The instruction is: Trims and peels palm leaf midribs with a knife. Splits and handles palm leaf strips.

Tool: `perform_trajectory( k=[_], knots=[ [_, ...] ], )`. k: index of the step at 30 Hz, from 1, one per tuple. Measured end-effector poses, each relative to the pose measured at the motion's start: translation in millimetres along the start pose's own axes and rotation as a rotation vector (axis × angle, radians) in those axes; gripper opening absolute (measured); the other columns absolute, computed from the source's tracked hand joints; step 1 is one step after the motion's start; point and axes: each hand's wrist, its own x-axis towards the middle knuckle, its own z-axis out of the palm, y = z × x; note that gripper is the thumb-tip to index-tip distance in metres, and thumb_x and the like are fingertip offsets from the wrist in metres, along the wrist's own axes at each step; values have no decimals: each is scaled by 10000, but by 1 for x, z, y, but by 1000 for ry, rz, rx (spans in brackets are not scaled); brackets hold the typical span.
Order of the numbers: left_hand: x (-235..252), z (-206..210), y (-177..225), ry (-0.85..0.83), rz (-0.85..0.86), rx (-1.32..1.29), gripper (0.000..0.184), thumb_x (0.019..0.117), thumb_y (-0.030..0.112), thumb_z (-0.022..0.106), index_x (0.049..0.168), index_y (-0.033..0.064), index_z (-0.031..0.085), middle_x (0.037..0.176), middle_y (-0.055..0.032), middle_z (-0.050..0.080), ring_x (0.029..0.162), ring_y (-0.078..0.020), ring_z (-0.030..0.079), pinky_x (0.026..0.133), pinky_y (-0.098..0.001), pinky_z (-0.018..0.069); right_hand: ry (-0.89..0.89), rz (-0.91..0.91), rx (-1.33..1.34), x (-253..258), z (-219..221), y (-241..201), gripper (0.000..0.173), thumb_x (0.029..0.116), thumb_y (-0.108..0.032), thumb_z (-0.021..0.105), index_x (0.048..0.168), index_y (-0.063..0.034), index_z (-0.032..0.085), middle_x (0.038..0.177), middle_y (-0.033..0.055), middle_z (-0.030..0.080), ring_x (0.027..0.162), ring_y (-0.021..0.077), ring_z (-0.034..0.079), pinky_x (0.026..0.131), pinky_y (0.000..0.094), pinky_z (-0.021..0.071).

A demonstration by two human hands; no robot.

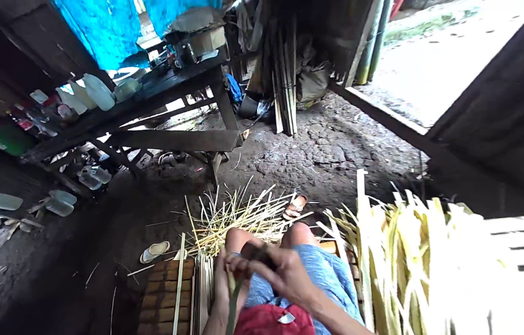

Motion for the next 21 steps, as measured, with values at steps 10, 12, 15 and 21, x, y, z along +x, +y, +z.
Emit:
perform_trajectory(
  k=[10, 12, 15, 21],
  knots=[
    [-10, 26, -22, -207, 51, 157, 498, 1108, 312, 202, 971, 111, 636, 852, -12, 736, 806, -100, 719, 736, -268, 605, 46, -51, -138, 4, -21, 7, 379, 924, -389, 727, 856, -17, 715, 699, 91, 693, 632, 182, 691, 585, 402, 576],
    [-2, 26, -19, -36, 60, 108, 580, 1122, 356, 135, 848, 148, 602, 721, 31, 701, 668, -61, 694, 612, -215, 586, -8, -64, -103, -9, -13, -5, 339, 911, -329, 745, 834, 1, 724, 689, 105, 680, 624, 200, 681, 588, 407, 572],
    [12, 28, -6, 3, -12, 147, 597, 1120, 381, 81, 735, 179, 491, 609, 46, 649, 585, -60, 676, 593, -207, 582, -126, -138, -106, -24, -1, -16, 327, 876, -282, 777, 780, 24, 708, 636, 144, 665, 566, 251, 675, 528, 429, 533],
    [-16, 20, -19, -317, 107, 285, 343, 1074, 256, 295, 978, 150, 606, 825, 71, 722, 829, -45, 708, 795, -245, 586, -9, -85, -155, 3, -17, 5, 357, 903, -315, 756, 837, 32, 704, 707, 146, 687, 651, 253, 695, 598, 452, 558]
  ],
)
